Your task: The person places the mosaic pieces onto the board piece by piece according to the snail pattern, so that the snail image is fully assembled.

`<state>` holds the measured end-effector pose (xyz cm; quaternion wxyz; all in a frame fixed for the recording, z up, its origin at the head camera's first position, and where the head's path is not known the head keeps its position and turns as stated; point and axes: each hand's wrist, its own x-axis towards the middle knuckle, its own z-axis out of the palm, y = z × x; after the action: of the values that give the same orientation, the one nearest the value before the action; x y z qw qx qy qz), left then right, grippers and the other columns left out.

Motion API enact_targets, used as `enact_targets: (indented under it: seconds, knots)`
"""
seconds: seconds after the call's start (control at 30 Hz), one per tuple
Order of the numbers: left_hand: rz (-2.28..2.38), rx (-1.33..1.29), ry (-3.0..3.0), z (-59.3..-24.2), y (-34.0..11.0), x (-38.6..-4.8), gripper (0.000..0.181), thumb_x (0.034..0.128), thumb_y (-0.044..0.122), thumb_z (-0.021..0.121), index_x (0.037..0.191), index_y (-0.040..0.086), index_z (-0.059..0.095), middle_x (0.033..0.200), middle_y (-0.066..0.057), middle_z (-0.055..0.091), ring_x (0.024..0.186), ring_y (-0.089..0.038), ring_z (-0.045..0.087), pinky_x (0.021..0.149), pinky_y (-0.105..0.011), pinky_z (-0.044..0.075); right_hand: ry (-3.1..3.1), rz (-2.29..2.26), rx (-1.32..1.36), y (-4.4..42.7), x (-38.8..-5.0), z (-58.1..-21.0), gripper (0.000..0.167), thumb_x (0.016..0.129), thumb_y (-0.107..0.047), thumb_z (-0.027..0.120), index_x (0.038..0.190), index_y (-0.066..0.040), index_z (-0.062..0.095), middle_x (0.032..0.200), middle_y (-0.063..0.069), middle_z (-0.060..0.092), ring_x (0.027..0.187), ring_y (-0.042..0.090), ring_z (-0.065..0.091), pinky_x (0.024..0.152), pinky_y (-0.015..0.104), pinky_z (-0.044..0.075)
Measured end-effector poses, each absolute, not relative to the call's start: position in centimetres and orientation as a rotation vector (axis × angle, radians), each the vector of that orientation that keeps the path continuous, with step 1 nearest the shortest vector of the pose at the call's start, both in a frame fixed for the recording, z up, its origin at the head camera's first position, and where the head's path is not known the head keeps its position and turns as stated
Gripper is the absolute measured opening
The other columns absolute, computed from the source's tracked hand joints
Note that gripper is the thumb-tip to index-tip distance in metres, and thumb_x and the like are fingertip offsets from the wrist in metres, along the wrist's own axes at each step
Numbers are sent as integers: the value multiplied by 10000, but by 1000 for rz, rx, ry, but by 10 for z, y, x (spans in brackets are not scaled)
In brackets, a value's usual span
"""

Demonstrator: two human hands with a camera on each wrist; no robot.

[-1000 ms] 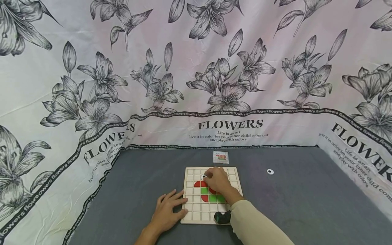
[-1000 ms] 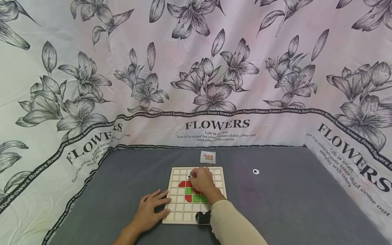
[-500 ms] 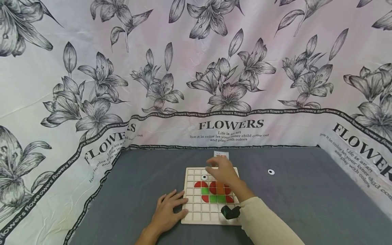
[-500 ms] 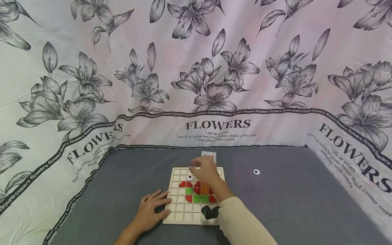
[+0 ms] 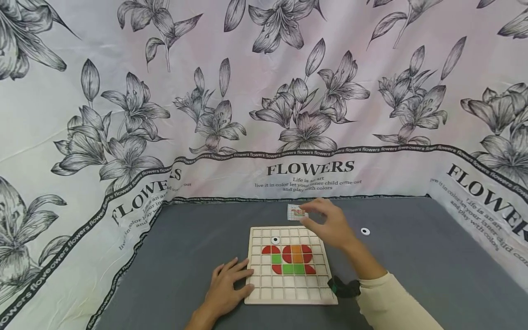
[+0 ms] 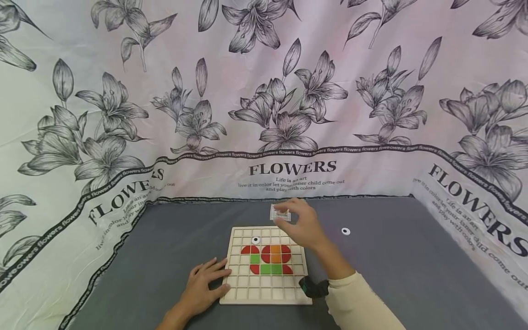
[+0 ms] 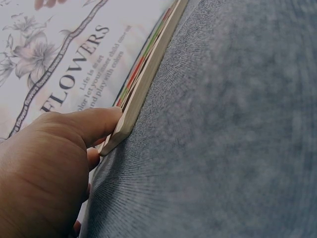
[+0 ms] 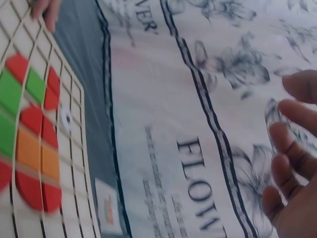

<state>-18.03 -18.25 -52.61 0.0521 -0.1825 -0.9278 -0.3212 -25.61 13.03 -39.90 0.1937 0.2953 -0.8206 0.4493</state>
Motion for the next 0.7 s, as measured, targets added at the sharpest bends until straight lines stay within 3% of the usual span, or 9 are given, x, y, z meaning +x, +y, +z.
enact_targets:
  seconds: [0.13,0.27,0.37,0.53,0.7]
  knots:
    - [-982,-537,-2810,-527,-183,-178,391,891,425,667,1220,216,701,1407,14,508,1345,-322,358,1042,-608,165,-2215,1236,848,151,-254,-400,310,823,5,736,1125,-57,702,1104,56,629,956,195,499,753,311,377]
    - [-982,-545,-2812,-526,-182,-178,396,895,437,659,1224,218,698,1410,15,505,1348,-319,355,1043,-607,167,-2144,1232,819,168,-246,-395,330,768,133,719,1084,48,685,1075,180,622,924,275,508,738,254,372]
    - [-987,-545,-2815,-525,-182,-178,399,898,441,654,1223,213,699,1409,13,505,1348,-320,355,1041,-610,169,-2123,1243,794,181,-243,-396,316,748,184,692,1056,120,658,1034,251,604,897,257,515,714,238,380]
    - [-985,-546,-2819,-524,-182,-177,400,902,443,646,1223,210,699,1410,11,505,1346,-322,357,1038,-612,174,-2161,1274,695,214,-259,-429,319,802,139,684,1116,93,653,1053,223,602,923,100,483,715,285,388]
    - [-983,-544,-2820,-525,-182,-178,398,900,437,649,1222,209,701,1408,12,507,1344,-322,361,1033,-610,180,-2284,1305,487,243,-273,-461,290,904,-17,668,1191,20,656,1121,167,606,939,173,471,664,237,434]
